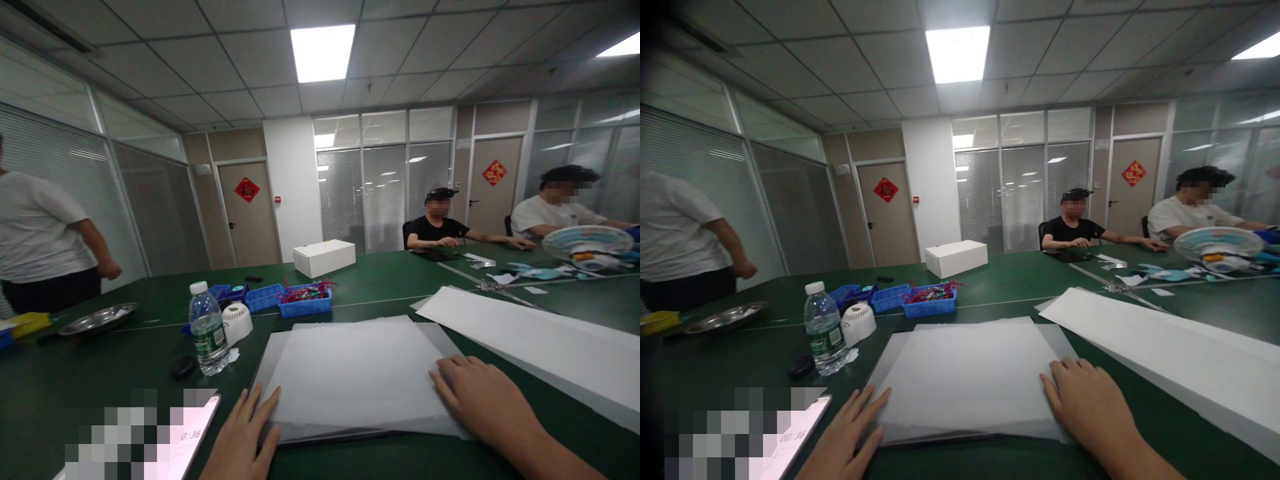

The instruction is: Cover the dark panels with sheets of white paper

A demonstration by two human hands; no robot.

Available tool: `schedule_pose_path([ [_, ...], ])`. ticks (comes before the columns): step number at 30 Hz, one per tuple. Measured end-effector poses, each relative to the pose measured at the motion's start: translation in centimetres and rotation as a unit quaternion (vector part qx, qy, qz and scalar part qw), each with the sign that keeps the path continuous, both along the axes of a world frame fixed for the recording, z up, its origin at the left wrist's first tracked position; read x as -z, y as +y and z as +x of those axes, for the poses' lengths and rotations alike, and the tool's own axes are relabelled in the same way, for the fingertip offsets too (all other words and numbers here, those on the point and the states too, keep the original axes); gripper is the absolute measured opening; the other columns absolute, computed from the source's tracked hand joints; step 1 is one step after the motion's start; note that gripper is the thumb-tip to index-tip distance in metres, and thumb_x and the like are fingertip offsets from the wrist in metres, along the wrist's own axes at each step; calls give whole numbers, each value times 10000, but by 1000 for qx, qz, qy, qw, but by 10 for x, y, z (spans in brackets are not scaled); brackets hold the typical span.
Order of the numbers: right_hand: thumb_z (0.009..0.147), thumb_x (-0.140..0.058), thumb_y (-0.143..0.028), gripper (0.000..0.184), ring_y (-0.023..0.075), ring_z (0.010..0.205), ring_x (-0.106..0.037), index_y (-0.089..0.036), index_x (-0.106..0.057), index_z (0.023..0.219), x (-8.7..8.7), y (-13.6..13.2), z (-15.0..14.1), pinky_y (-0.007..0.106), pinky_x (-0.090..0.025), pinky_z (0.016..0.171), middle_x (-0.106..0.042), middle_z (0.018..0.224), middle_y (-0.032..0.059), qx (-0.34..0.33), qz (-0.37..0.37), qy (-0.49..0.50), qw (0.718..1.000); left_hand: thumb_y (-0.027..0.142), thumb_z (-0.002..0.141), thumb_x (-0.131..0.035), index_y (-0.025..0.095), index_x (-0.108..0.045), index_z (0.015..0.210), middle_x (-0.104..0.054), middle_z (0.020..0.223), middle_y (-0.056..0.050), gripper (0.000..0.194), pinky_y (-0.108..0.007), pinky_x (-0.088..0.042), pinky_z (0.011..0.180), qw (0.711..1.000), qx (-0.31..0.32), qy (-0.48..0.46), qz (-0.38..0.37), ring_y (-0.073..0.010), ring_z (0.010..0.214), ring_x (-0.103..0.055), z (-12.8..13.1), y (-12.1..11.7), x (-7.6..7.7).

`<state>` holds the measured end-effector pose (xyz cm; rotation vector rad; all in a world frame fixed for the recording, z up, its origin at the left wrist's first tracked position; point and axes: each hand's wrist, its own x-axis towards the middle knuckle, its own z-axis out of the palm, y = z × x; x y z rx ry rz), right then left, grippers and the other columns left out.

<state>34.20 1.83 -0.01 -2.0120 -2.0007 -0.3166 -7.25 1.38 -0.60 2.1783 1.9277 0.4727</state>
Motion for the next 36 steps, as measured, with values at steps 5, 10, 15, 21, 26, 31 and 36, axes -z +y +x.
schedule_pose_path([
  [5, 964, -312, -575, 587, 296, 1165, -623, -218, -710, 1206, 5, 5, 11, 525, -487, 1006, -660, 1289, 103, -19, -38, 51, 998, 385, 944, -413, 192, -403, 1516, -327, 1619, -96, 603, -578, -312, 1189, 1000, -8, 8, 2, -333, 1496, -271, 0, 1, 3],
  [10, 946, -361, -612, 619, 273, 1381, -457, -236, -591, 1381, 11, 9, 16, 509, -347, 1168, -508, 1479, 42, -57, -85, 87, 991, 318, 937, -390, 152, -364, 1531, -299, 1629, -100, 617, -561, -253, 1218, 1000, 5, 12, -4, -316, 1509, -234, -4, 5, 10],
  [15, 961, -348, -588, 607, 255, 1428, -393, -243, -557, 1414, 14, 11, 21, 501, -284, 1208, -458, 1515, 28, -79, -109, 110, 985, 235, 887, -418, 125, -352, 1535, -295, 1632, -97, 661, -516, -232, 1235, 1000, 5, 8, -11, -292, 1515, -222, -8, 8, 15],
  [21, 967, -357, -581, 574, 276, 1450, -344, -283, -548, 1419, 15, 9, 22, 543, -262, 1208, -435, 1530, 14, -110, -116, 147, 976, 442, 959, -394, 177, -414, 1511, -323, 1623, -76, 613, -534, -274, 1217, 1000, 9, -25, 16, -298, 1509, -244, -7, 3, 12],
  [26, 966, -321, -627, 602, 257, 1410, -421, -292, -567, 1401, 13, 10, 25, 499, -306, 1194, -484, 1501, 11, -101, -106, 148, 978, 448, 941, -440, 226, -575, 1404, -408, 1585, -65, 531, -557, -300, 1203, 1000, 13, -9, 27, -328, 1489, -298, -5, 6, 9],
  [31, 972, -274, -631, 633, 238, 1333, -509, -262, -601, 1369, 17, 21, 44, 437, -389, 1142, -545, 1450, 36, -79, -82, 137, 984, 484, 938, -441, 238, -633, 1344, -502, 1533, -51, 512, -544, -308, 1206, 999, -3, -13, 31, -314, 1461, -377, -8, 11, 7],
  [36, 960, -301, -599, 602, 249, 1366, -468, -263, -627, 1340, 22, 36, 82, 449, -330, 1173, -524, 1469, 39, -35, -49, 97, 994, 579, 899, -487, 215, -563, 1411, -432, 1571, -87, 633, -585, -280, 1205, 1000, 5, -2, 5, -346, 1482, -322, -3, 6, 0],
])
